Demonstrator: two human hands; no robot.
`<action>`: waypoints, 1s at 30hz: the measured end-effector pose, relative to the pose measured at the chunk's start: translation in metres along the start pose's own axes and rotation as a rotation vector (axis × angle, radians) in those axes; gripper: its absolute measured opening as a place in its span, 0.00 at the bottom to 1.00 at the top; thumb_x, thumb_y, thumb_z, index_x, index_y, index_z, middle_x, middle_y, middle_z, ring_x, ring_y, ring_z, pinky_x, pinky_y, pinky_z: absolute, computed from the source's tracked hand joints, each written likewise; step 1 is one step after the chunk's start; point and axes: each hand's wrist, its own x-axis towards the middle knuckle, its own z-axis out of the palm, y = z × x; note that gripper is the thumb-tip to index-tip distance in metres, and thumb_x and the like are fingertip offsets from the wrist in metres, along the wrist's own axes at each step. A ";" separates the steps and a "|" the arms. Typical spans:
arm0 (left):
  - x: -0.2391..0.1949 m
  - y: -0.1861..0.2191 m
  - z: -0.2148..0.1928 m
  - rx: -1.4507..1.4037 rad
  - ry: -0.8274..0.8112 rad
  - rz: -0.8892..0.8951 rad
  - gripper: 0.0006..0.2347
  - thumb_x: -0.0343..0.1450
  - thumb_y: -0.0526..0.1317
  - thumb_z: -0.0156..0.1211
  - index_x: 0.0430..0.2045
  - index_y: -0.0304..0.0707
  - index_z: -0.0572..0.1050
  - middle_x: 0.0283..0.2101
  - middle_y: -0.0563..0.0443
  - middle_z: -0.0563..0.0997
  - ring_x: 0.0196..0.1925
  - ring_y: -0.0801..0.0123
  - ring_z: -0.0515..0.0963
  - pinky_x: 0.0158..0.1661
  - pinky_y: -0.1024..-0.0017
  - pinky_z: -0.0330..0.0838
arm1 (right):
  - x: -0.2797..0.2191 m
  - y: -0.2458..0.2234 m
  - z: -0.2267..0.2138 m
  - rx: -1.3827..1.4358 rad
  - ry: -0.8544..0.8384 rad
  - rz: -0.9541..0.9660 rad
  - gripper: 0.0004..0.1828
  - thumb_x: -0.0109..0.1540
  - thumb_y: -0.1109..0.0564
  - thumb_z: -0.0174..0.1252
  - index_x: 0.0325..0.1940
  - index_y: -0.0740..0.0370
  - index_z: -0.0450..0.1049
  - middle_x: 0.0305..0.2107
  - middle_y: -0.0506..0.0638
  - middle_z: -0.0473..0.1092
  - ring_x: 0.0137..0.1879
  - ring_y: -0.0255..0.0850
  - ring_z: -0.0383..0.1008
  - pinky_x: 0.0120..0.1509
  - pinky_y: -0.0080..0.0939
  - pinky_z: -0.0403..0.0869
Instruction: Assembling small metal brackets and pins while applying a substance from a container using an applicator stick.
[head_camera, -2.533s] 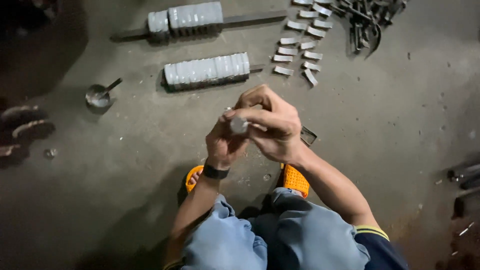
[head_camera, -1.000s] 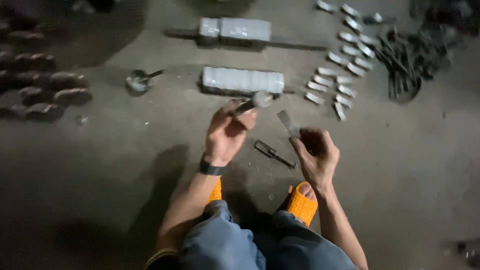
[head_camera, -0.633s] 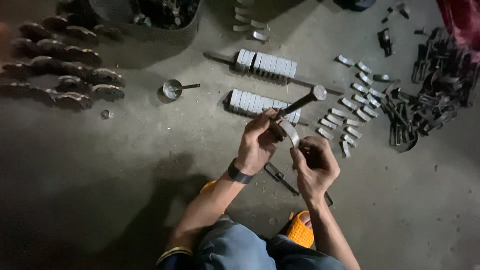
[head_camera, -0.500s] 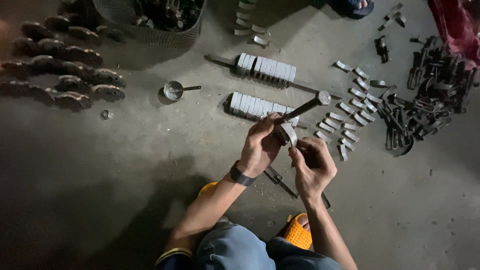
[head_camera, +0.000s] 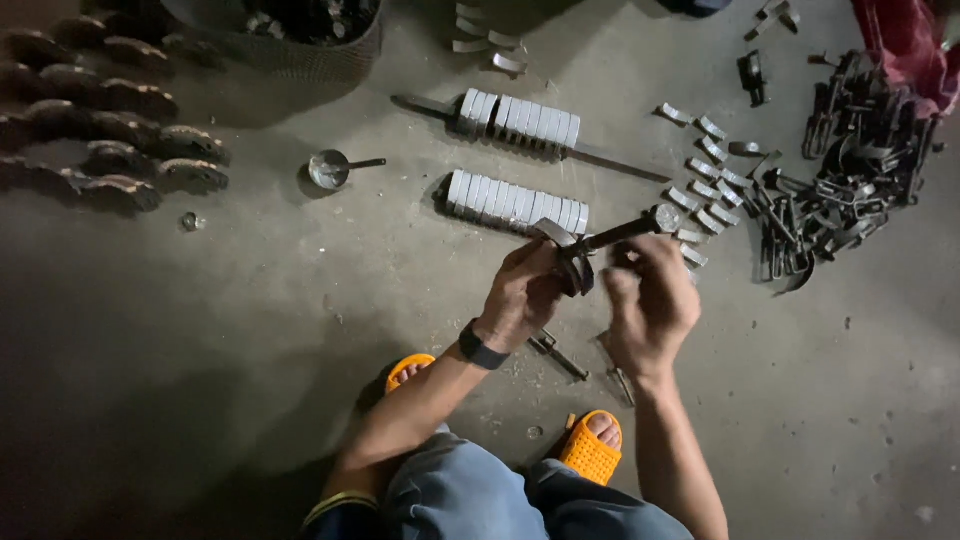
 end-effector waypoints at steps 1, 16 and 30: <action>-0.001 0.000 -0.001 -0.002 0.009 -0.004 0.02 0.66 0.31 0.58 0.26 0.34 0.78 0.30 0.38 0.79 0.32 0.55 0.79 0.33 0.67 0.75 | 0.006 -0.006 0.001 -0.002 -0.003 0.009 0.12 0.60 0.60 0.57 0.40 0.74 0.72 0.28 0.62 0.67 0.30 0.42 0.66 0.30 0.40 0.67; -0.003 0.000 -0.015 0.034 -0.170 -0.062 0.07 0.71 0.34 0.51 0.38 0.34 0.76 0.43 0.41 0.77 0.48 0.59 0.74 0.47 0.65 0.66 | 0.027 -0.031 0.009 0.038 -0.139 -0.072 0.10 0.53 0.64 0.63 0.33 0.73 0.70 0.25 0.58 0.72 0.34 0.51 0.77 0.41 0.42 0.72; -0.008 0.002 -0.017 0.159 -0.181 0.033 0.08 0.70 0.33 0.53 0.41 0.31 0.73 0.43 0.38 0.76 0.48 0.53 0.74 0.48 0.61 0.69 | 0.011 -0.020 -0.011 0.119 -0.224 0.054 0.12 0.58 0.65 0.54 0.44 0.76 0.68 0.37 0.64 0.72 0.46 0.52 0.74 0.48 0.48 0.72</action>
